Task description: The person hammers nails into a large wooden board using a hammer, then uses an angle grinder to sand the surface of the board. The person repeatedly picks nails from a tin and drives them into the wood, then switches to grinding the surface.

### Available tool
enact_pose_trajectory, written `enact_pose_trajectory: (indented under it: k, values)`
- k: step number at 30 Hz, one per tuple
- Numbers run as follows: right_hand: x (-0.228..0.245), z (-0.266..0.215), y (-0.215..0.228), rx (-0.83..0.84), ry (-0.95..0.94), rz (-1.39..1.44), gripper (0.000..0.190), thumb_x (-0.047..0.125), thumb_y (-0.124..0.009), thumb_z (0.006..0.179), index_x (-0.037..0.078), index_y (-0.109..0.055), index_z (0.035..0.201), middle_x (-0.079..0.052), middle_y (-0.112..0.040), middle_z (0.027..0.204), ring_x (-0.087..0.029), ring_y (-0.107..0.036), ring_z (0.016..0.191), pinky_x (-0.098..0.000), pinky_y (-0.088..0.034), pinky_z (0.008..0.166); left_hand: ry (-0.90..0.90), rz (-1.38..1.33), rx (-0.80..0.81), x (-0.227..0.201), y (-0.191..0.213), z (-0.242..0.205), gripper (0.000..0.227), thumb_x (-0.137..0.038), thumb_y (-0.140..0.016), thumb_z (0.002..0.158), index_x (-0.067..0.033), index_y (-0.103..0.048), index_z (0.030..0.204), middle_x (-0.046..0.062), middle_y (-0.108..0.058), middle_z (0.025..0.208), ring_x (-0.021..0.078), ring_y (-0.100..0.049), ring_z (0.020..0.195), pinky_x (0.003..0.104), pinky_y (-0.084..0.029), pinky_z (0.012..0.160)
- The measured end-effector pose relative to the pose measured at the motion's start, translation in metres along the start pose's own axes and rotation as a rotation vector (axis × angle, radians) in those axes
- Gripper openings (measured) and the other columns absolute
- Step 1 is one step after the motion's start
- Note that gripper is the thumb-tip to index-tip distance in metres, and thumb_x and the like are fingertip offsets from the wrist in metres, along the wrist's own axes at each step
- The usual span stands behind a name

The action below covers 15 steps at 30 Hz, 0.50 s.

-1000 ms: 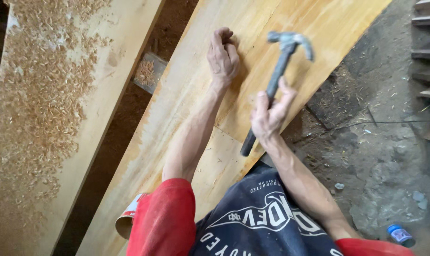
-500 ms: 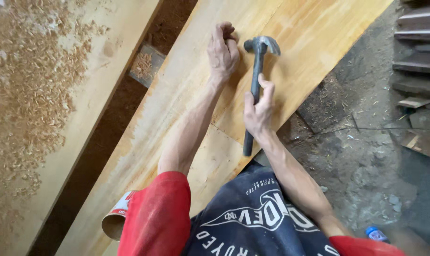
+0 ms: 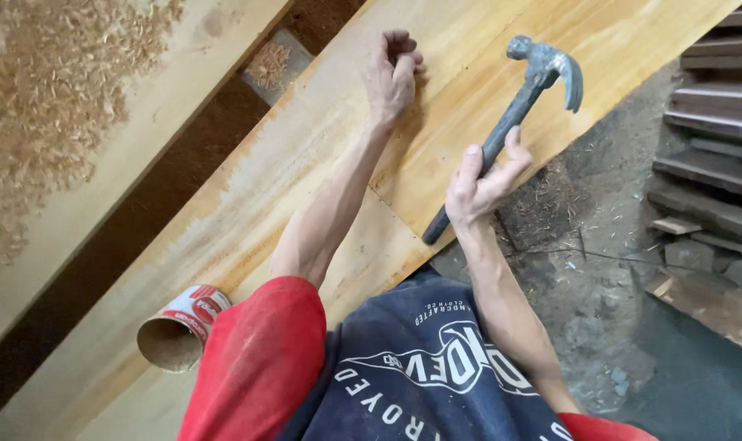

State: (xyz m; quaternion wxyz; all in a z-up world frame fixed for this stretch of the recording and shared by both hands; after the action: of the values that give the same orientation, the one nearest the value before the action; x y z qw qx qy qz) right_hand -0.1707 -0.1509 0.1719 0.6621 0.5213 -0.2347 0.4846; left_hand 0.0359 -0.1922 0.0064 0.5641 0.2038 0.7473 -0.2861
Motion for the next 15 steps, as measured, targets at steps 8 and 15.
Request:
enact_pose_trajectory:
  k: [8, 15]
  values:
    - [-0.022, -0.049, -0.001, 0.466, -0.575, 0.245, 0.048, 0.008, -0.055, 0.1, 0.006, -0.037, 0.144, -0.013, -0.057, 0.081, -0.021, -0.052, 0.057, -0.0346, -0.043, 0.05, -0.242, 0.164, -0.356, -0.036, 0.136, -0.138, 0.023, 0.003, -0.053, 0.092, -0.0002, -0.066, 0.111, 0.01, -0.075, 0.103, 0.0173, -0.072, 0.093, 0.032, -0.06, 0.086]
    - [0.011, -0.1, -0.002, 0.671, 0.359, 0.04, 0.031, 0.008, -0.058, 0.112, 0.001, -0.046, 0.14, -0.026, -0.064, 0.13, -0.029, -0.068, 0.106, -0.0376, -0.059, 0.088, -0.311, 0.898, -0.645, -0.07, 0.236, -0.304, 0.022, -0.001, -0.068, 0.088, -0.006, -0.067, 0.109, 0.012, -0.071, 0.106, 0.0292, -0.064, 0.101, 0.041, -0.05, 0.095]
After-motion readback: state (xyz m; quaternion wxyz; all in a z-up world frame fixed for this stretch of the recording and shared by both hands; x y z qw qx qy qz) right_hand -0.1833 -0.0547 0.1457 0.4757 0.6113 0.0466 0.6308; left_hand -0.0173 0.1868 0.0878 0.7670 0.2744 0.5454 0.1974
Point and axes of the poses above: each hand's wrist, its own z-axis towards the middle knuckle, its own y-axis out of the back of the hand, x = y × z, the point moved 5 cm from there along z, towards the middle knuckle
